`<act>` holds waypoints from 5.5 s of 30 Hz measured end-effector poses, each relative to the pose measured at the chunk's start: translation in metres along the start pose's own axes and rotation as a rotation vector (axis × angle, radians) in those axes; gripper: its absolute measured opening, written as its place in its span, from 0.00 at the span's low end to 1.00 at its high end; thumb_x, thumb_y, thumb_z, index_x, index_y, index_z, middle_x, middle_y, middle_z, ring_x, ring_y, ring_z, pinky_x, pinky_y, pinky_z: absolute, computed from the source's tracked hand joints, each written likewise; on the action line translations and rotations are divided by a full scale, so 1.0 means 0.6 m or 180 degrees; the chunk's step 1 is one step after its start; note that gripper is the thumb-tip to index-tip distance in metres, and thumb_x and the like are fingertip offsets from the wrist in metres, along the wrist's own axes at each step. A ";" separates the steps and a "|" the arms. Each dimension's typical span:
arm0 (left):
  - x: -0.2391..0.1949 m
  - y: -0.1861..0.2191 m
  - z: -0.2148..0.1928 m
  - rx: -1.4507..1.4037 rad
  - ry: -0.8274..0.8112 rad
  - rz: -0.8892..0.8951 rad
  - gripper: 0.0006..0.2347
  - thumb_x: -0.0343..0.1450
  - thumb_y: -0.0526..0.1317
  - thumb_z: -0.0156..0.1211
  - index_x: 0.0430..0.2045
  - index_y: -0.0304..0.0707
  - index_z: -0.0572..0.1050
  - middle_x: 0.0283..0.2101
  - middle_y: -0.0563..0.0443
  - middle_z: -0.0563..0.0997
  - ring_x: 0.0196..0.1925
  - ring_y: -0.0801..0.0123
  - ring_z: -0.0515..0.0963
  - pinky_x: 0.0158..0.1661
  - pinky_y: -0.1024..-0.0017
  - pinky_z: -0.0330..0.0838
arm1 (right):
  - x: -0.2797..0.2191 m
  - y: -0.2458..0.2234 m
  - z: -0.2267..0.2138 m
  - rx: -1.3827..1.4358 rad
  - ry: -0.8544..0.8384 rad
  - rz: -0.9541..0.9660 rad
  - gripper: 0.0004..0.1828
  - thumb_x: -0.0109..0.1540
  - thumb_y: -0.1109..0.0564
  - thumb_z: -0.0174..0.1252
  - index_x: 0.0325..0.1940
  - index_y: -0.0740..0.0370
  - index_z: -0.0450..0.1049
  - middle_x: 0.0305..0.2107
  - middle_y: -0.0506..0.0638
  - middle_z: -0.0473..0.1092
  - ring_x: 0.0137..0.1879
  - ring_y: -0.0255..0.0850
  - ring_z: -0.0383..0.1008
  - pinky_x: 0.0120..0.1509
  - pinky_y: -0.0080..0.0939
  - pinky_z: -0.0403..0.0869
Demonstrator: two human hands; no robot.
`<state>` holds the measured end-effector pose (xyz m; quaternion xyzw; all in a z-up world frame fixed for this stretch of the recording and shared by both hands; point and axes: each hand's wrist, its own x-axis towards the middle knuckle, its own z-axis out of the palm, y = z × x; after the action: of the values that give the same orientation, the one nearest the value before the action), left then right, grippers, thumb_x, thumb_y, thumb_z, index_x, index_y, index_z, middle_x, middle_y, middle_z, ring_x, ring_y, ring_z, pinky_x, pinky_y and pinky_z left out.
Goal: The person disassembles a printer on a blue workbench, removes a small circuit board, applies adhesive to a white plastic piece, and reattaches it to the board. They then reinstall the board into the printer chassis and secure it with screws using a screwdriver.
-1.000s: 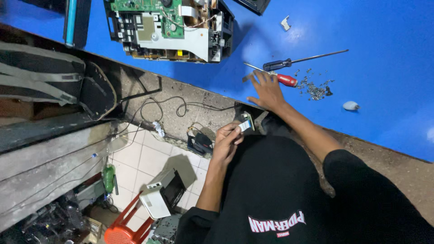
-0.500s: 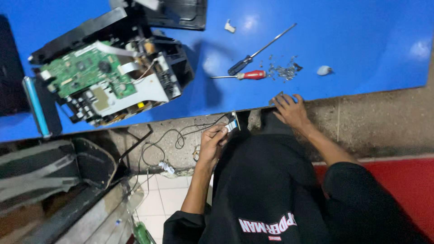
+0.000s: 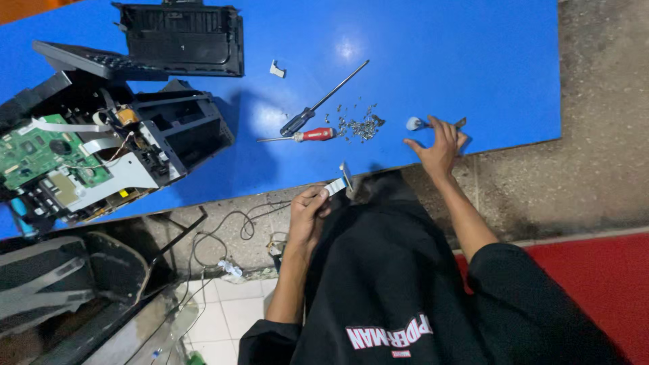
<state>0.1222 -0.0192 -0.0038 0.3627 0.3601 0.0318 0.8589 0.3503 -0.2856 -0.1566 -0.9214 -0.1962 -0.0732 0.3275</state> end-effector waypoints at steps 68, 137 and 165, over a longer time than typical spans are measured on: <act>0.035 -0.084 0.147 -0.0362 -0.0341 0.0135 0.07 0.73 0.33 0.63 0.39 0.25 0.78 0.33 0.52 0.75 0.28 0.78 0.66 0.29 0.78 0.60 | -0.025 0.170 -0.166 -0.0374 -0.1091 -0.1298 0.17 0.60 0.65 0.66 0.52 0.55 0.82 0.40 0.47 0.74 0.50 0.44 0.75 0.57 0.49 0.70; 0.164 -0.174 0.172 -0.0248 -0.0318 0.1038 0.07 0.75 0.34 0.63 0.40 0.24 0.80 0.43 0.49 0.81 0.42 0.71 0.82 0.46 0.68 0.81 | 0.086 -0.131 -0.186 0.4141 -0.1025 0.1639 0.18 0.61 0.73 0.64 0.53 0.71 0.69 0.33 0.60 0.77 0.37 0.47 0.81 0.46 0.47 0.83; 0.155 -0.154 0.190 -0.0007 -0.0379 0.1199 0.06 0.74 0.32 0.64 0.38 0.24 0.80 0.45 0.48 0.79 0.44 0.68 0.82 0.44 0.69 0.82 | 0.082 -0.137 -0.181 0.3929 -0.1087 0.1395 0.13 0.61 0.74 0.65 0.47 0.73 0.71 0.34 0.61 0.76 0.38 0.46 0.82 0.46 0.46 0.84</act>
<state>0.2448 -0.1261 -0.0644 0.4241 0.2343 0.1709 0.8579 0.3609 -0.2808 -0.0122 -0.5827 -0.0597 0.2670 0.7653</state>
